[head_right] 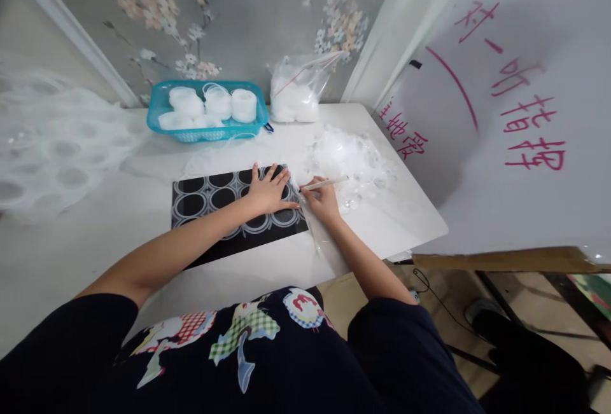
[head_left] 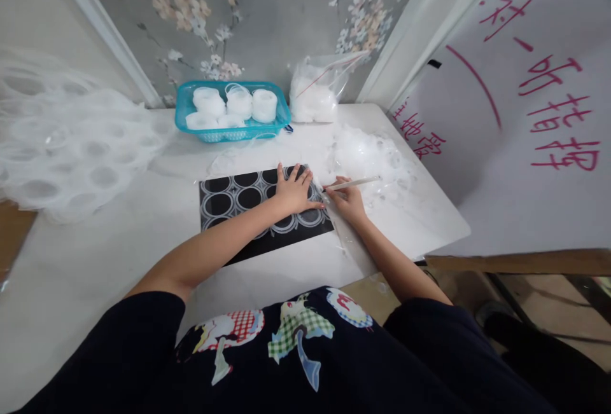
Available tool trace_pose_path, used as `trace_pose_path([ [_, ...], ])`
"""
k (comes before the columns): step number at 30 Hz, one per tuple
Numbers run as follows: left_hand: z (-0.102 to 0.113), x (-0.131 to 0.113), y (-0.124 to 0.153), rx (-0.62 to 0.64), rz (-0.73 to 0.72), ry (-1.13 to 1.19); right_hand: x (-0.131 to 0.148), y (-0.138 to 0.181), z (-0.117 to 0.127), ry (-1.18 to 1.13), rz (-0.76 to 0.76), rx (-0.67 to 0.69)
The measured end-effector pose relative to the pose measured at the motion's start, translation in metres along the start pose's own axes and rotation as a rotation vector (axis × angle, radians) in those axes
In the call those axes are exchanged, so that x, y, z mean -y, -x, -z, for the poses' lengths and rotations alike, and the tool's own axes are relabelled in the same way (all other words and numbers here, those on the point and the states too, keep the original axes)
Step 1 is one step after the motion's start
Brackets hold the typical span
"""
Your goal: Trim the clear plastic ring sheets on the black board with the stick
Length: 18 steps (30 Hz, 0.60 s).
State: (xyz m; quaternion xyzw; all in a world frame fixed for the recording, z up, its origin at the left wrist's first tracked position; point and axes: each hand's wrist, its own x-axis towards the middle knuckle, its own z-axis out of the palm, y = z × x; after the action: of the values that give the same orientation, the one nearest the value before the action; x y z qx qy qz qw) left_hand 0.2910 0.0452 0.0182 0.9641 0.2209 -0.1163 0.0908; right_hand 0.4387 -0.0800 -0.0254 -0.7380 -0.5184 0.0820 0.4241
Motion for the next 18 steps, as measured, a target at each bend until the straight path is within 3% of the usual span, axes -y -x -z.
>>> trace_pose_path([
  [18,0.0029,-0.0026,-0.0024,0.002,0.030,-0.016,0.0055,0.0031,0.0017,0.046,0.019,0.029],
])
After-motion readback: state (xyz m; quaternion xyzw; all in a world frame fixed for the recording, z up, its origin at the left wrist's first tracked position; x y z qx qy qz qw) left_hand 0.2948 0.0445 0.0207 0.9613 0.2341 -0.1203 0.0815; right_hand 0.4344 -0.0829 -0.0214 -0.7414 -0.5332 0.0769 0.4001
